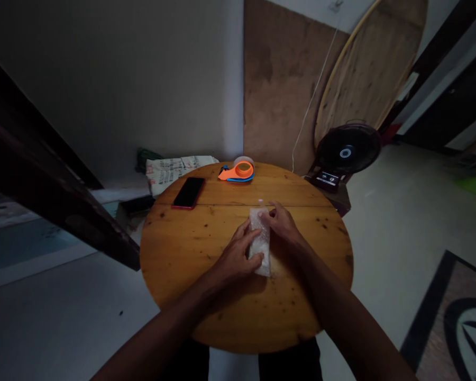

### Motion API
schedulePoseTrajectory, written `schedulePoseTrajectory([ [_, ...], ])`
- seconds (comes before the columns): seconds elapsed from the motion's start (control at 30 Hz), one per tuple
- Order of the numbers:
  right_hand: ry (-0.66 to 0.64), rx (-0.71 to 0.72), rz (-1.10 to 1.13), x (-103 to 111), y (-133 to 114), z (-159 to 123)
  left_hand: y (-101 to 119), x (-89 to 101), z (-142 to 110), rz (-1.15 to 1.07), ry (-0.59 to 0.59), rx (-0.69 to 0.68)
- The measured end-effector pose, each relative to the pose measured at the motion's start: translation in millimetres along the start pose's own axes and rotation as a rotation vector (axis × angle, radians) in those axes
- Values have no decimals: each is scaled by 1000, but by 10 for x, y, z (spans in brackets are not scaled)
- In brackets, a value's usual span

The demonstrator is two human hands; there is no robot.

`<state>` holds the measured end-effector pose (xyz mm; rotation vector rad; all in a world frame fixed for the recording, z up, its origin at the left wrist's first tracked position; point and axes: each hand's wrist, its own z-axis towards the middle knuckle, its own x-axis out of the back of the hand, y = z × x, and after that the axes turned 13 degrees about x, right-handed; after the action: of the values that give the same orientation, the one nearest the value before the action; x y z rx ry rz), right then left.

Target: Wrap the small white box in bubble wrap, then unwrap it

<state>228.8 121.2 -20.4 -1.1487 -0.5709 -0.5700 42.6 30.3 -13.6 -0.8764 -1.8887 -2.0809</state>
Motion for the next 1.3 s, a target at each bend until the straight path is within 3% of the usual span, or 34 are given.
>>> schedulePoseTrajectory([
  [0.2, 2, 38, -26, -108, 4, 9, -29, 7, -13, 52, 92, -56],
  [0.33, 4, 25, -88, -126, -8, 7, -12, 41, -33, 153, 199, -276],
  [0.43, -2, 16, -111, -117, -22, 3, 15, 57, -50, 179, 210, -375],
  [0.93, 11, 49, -72, -139, 77, 13, 117, 75, -130, 116, 78, -213],
  [1.3, 7, 110, -21, -121, 70, 13, 134, 83, -182, 179, 86, -265],
])
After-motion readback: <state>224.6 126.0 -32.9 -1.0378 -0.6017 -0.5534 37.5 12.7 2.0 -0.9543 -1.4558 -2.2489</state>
